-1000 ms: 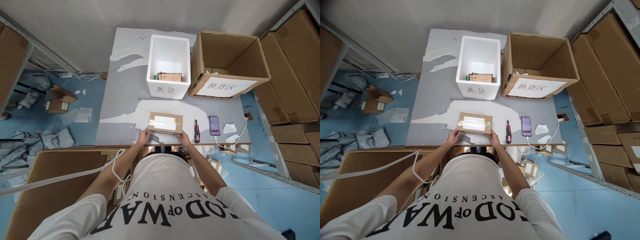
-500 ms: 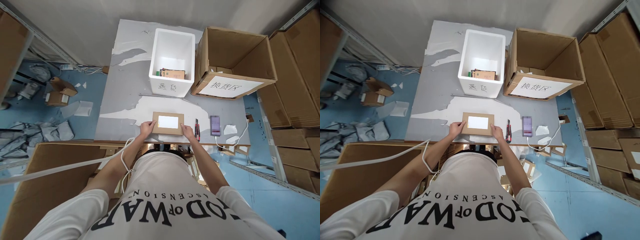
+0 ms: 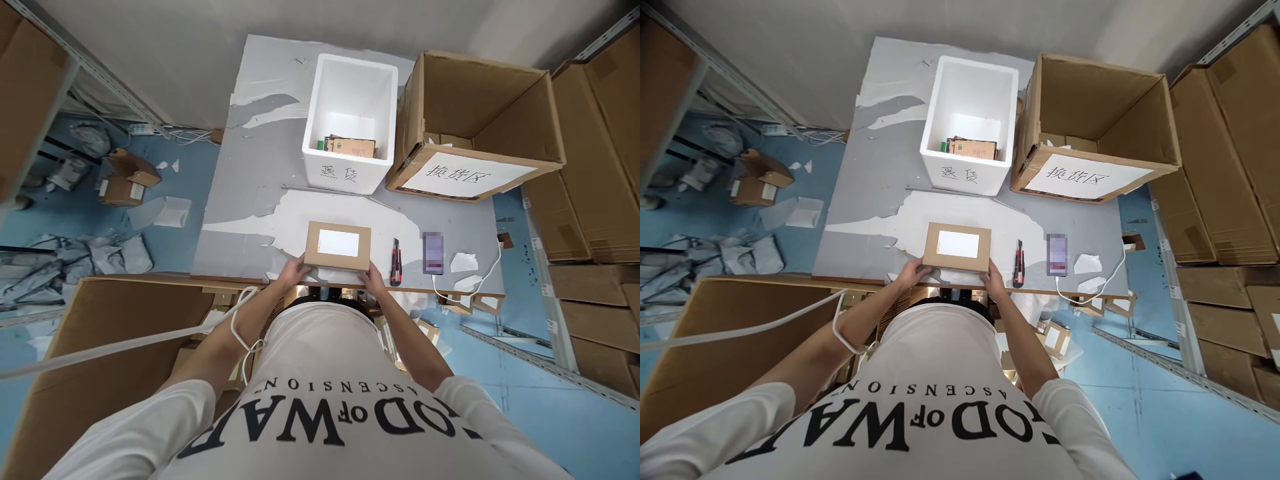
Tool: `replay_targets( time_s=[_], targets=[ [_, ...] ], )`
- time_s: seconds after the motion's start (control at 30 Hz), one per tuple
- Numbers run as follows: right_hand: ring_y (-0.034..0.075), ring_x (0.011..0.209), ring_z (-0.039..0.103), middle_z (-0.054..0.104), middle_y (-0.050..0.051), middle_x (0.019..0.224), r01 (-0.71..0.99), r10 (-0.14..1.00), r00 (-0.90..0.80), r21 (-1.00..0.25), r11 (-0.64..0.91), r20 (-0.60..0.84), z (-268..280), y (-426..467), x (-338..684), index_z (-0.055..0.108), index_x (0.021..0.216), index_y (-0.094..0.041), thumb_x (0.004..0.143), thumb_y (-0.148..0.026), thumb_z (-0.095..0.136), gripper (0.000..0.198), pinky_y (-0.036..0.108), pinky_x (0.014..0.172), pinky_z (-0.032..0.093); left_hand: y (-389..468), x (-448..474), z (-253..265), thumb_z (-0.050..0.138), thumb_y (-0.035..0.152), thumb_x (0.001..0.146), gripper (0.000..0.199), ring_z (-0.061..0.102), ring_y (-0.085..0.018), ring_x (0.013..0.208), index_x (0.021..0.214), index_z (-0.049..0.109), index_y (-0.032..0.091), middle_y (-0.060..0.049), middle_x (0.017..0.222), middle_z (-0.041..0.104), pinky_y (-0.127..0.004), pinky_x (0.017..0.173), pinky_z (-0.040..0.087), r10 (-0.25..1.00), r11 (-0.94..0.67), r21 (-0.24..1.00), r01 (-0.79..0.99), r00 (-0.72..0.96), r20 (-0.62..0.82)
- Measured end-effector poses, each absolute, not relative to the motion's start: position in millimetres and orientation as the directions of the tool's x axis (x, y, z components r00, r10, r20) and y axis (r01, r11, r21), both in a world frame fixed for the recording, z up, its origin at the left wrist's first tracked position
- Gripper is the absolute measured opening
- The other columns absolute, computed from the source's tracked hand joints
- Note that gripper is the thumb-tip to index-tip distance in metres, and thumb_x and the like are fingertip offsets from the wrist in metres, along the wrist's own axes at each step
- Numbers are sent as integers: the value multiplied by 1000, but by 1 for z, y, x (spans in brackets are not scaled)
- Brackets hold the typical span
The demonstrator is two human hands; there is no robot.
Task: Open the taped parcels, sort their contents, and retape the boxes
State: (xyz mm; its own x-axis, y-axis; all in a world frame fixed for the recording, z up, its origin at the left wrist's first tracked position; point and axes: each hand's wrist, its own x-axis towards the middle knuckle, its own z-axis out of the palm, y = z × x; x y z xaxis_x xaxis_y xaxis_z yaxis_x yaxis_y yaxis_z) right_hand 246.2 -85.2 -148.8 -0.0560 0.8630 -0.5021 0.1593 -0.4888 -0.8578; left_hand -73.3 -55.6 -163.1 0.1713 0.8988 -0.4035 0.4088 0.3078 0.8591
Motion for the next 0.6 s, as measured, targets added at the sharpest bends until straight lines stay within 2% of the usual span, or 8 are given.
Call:
replay_targets(
  time_s=[0.13,0.27,0.4,0.6],
  targets=[
    [22,127,47,52,9,138,230,908,-21,-886,-403,-418,-141,-81,238,44,128,-24,76,-37,54,55,42,111,34,-49,-63,-147,61,52,75,55,63,-30,108,118,68,18,-6,110,73,-40,100,45,926,279,866,414,122,-357],
    [23,100,60,65,8,108,354,916,87,-847,-397,-392,-118,-74,241,51,103,-23,83,-51,46,35,39,94,44,-42,-55,-118,53,57,82,56,66,-28,96,116,70,15,-7,105,74,-34,87,49,958,239,823,516,10,-285],
    [24,85,59,66,5,87,492,912,192,-769,-409,-362,-100,-61,243,51,85,-25,85,-61,38,38,36,83,44,-32,-46,-96,49,61,83,57,66,-26,78,94,78,13,-10,80,75,-32,73,45,967,237,699,675,-92,-240],
    [23,81,58,65,6,83,558,896,182,-708,-434,-406,-98,-40,244,51,79,-25,84,-66,36,45,35,78,44,-14,-40,-93,44,66,82,62,61,-21,65,73,77,14,-7,59,66,-30,62,39,951,285,631,722,-130,-281]
  ],
)
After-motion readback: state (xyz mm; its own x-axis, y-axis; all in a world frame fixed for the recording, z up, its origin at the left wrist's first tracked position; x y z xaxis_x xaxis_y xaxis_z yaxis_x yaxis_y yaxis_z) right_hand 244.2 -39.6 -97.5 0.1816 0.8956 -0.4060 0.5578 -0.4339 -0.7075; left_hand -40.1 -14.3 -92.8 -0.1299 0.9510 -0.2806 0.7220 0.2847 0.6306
